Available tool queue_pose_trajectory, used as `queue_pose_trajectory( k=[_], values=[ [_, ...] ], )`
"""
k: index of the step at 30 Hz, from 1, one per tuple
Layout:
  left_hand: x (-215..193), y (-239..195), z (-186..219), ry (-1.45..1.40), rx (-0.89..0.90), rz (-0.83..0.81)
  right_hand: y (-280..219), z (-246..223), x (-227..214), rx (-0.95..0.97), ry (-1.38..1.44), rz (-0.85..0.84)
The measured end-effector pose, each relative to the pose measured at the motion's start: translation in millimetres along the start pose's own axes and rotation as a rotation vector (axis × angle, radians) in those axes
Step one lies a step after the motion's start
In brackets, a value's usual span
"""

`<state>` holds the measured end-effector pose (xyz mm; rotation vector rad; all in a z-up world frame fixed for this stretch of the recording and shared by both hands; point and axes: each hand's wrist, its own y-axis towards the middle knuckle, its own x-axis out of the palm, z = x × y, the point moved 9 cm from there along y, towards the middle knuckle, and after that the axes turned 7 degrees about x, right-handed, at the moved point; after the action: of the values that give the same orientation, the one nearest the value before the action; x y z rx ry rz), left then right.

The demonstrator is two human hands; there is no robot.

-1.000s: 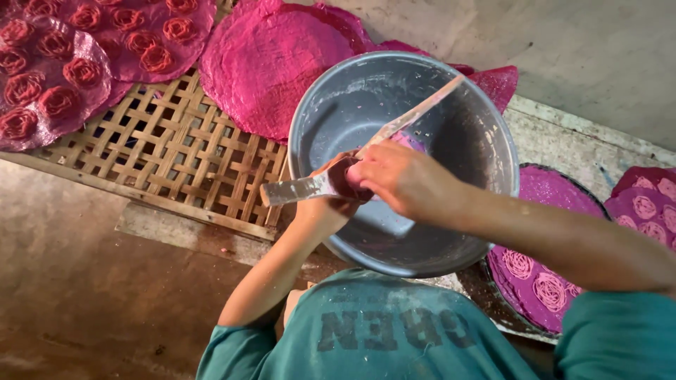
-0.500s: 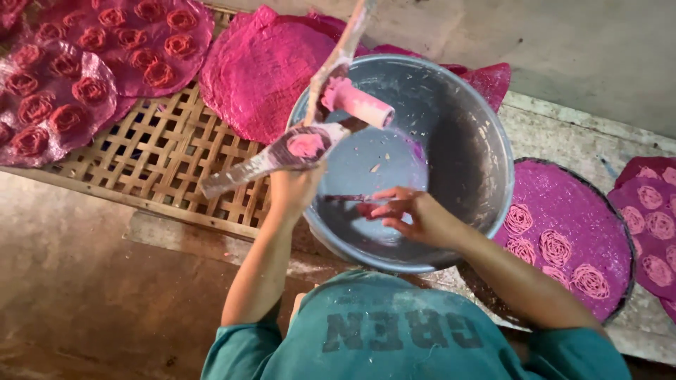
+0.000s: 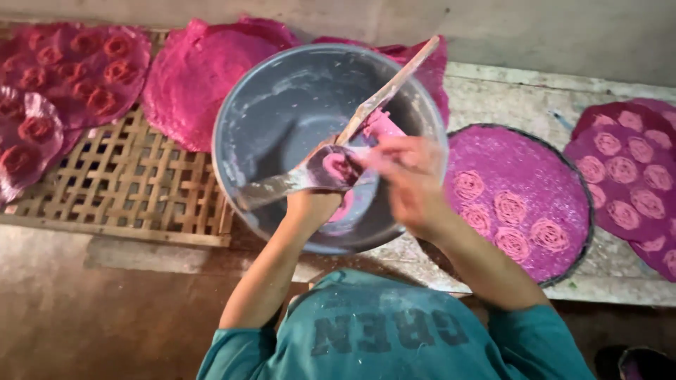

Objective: The person loads pink dough into a handheld extruder and squeezes it onto a round tray to form spiral shapes. They repeatedly refill the extruder from a metal bowl and continue filling the tray with spirals.

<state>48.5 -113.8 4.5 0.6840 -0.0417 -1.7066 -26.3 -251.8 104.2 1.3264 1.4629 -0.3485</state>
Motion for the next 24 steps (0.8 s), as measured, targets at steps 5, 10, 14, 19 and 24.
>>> queue_pose_trajectory(
  k=[5, 10, 14, 19, 24],
  values=[
    [133.2, -38.3, -1.0, -1.025, -0.238, -0.422, -52.9, 65.6, -74.7, 0.136, 1.205, -0.007],
    [240.4, -68.2, 83.7, -1.262, -0.352, -0.726, -125.0, 130.5, -118.5, 0.098, 1.629, 0.424],
    [241.6, -50.6, 145.5, -0.915, -0.231, -0.774, -166.1, 179.9, -182.2, 0.175, 1.25, 0.349],
    [242.7, -29.4, 212.4, -0.223, -0.114, -0.793, -187.8, 160.8, -224.7, -0.058, 0.587, 0.141],
    [264.8, -35.3, 239.6, -0.424, -0.175, -0.76, -217.7, 121.6, -237.6, -0.225, 0.13, 0.131]
  ],
)
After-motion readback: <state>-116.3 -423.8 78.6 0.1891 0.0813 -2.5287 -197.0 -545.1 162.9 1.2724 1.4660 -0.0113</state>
